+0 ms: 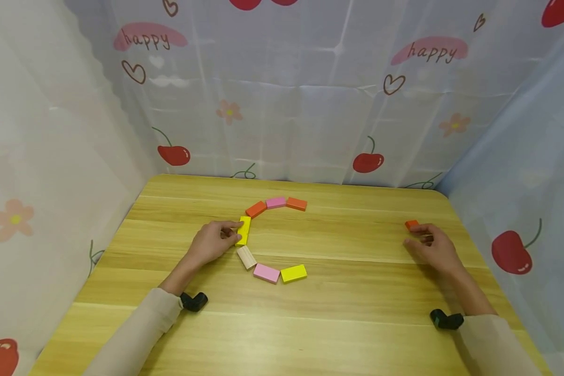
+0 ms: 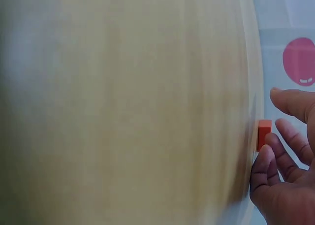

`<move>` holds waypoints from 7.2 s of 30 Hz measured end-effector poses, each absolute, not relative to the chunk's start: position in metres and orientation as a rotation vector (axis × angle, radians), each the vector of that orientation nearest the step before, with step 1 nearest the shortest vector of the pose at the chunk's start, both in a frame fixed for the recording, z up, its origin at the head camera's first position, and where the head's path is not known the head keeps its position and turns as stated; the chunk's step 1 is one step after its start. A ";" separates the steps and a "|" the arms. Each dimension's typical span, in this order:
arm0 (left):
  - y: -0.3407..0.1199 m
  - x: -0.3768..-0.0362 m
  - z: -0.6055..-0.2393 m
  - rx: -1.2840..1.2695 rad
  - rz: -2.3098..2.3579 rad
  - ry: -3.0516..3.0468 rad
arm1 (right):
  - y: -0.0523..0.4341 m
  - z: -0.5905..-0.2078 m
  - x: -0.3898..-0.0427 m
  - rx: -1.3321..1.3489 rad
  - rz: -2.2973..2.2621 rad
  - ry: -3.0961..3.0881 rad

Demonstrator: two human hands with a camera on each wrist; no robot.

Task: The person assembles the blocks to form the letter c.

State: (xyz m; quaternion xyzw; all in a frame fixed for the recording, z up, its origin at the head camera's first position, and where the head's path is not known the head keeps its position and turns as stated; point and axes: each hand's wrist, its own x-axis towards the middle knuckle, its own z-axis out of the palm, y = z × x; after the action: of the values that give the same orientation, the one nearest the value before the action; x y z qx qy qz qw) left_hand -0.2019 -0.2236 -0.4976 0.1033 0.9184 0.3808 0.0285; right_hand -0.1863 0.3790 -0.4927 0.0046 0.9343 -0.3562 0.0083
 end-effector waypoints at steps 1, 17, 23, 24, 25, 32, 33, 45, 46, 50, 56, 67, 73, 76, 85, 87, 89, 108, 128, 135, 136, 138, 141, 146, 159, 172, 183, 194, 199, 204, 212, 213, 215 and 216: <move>-0.224 -0.202 -0.497 0.317 1.176 2.833 | 0.380 -0.492 -0.187 0.025 -1.120 2.923; -0.225 -0.203 -0.498 0.311 1.178 2.825 | 0.391 -0.490 -0.208 0.146 -1.148 2.891; -0.225 -0.203 -0.497 0.311 1.177 2.826 | 0.389 -0.489 -0.213 0.178 -1.144 2.882; -0.225 -0.203 -0.497 0.311 1.175 2.826 | 0.389 -0.488 -0.214 0.188 -1.138 2.882; -0.225 -0.203 -0.497 0.311 1.174 2.826 | 0.388 -0.488 -0.215 0.203 -1.128 2.885; -0.224 -0.202 -0.496 0.312 1.169 2.828 | 0.384 -0.484 -0.216 0.278 -1.062 2.901; -0.224 -0.202 -0.495 0.309 1.170 2.827 | 0.384 -0.484 -0.216 0.279 -1.054 2.907; -0.223 -0.202 -0.495 0.288 1.173 2.811 | 0.383 -0.486 -0.218 0.285 -1.006 2.979; -0.223 -0.202 -0.495 0.287 1.173 2.810 | 0.382 -0.486 -0.217 0.286 -1.006 2.980; -0.223 -0.202 -0.495 0.286 1.168 2.815 | 0.382 -0.486 -0.217 0.277 -1.006 2.995; -0.223 -0.203 -0.496 0.294 1.169 2.820 | 0.381 -0.486 -0.215 0.289 -1.000 2.997; -0.223 -0.201 -0.494 0.297 1.176 2.815 | 0.379 -0.488 -0.210 0.238 -1.012 2.989; -0.223 -0.201 -0.494 0.296 1.181 2.818 | 0.374 -0.487 -0.206 0.230 -1.015 2.993; -0.223 -0.202 -0.495 0.296 1.177 2.821 | 0.371 -0.486 -0.204 0.230 -1.014 2.992; -0.223 -0.201 -0.496 0.302 1.191 2.816 | 0.366 -0.487 -0.199 0.220 -1.019 2.989; -0.223 -0.201 -0.496 0.303 1.189 2.817 | 0.365 -0.487 -0.198 0.226 -1.028 2.986; -0.223 -0.201 -0.496 0.302 1.185 2.820 | 0.364 -0.487 -0.197 0.227 -1.033 2.984; -0.224 -0.203 -0.498 0.308 1.185 2.823 | 0.345 -0.486 -0.187 0.174 -1.031 2.963; -0.223 -0.202 -0.496 0.295 1.177 2.825 | 0.325 -0.480 -0.178 0.082 -1.050 2.926; -0.223 -0.202 -0.496 0.288 1.178 2.826 | 0.315 -0.479 -0.176 0.056 -1.024 2.929; -0.223 -0.202 -0.496 0.287 1.178 2.826 | 0.314 -0.479 -0.176 0.051 -1.021 2.928; -0.224 -0.202 -0.496 0.289 1.180 2.824 | 0.312 -0.479 -0.175 0.039 -1.026 2.923; -0.224 -0.202 -0.496 0.292 1.185 2.819 | 0.309 -0.479 -0.175 0.018 -1.035 2.915; -0.224 -0.202 -0.496 0.294 1.192 2.815 | 0.304 -0.479 -0.174 0.012 -1.047 2.908; -0.223 -0.201 -0.495 0.295 1.193 2.821 | 0.293 -0.479 -0.169 -0.044 -1.043 2.934; -0.223 -0.201 -0.495 0.297 1.199 2.815 | 0.283 -0.481 -0.165 -0.100 -1.075 2.902; -0.222 -0.201 -0.494 0.291 1.188 2.815 | 0.277 -0.482 -0.163 -0.113 -1.053 2.892; -0.223 -0.201 -0.495 0.296 1.188 2.815 | 0.264 -0.481 -0.160 -0.100 -1.042 2.883; -0.223 -0.202 -0.496 0.300 1.184 2.819 | 0.258 -0.481 -0.158 -0.128 -1.048 2.879; -0.224 -0.202 -0.496 0.294 1.179 2.819 | 0.251 -0.481 -0.158 -0.148 -1.055 2.867; -0.224 -0.203 -0.497 0.308 1.167 2.827 | 0.238 -0.479 -0.158 -0.202 -1.064 2.850; -0.224 -0.203 -0.497 0.308 1.167 2.827 | 0.236 -0.479 -0.158 -0.205 -1.066 2.847; -0.224 -0.203 -0.498 0.310 1.169 2.827 | 0.232 -0.479 -0.157 -0.214 -1.061 2.846; -0.224 -0.203 -0.498 0.312 1.170 2.827 | 0.231 -0.479 -0.157 -0.220 -1.060 2.844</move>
State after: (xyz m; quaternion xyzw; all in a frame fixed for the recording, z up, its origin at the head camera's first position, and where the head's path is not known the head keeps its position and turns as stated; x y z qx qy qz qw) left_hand -0.2035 -0.2243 -0.4978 0.1014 0.9187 0.3803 0.0330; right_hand -0.1569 0.2309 -0.4788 -0.0721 0.9335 -0.3479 0.0494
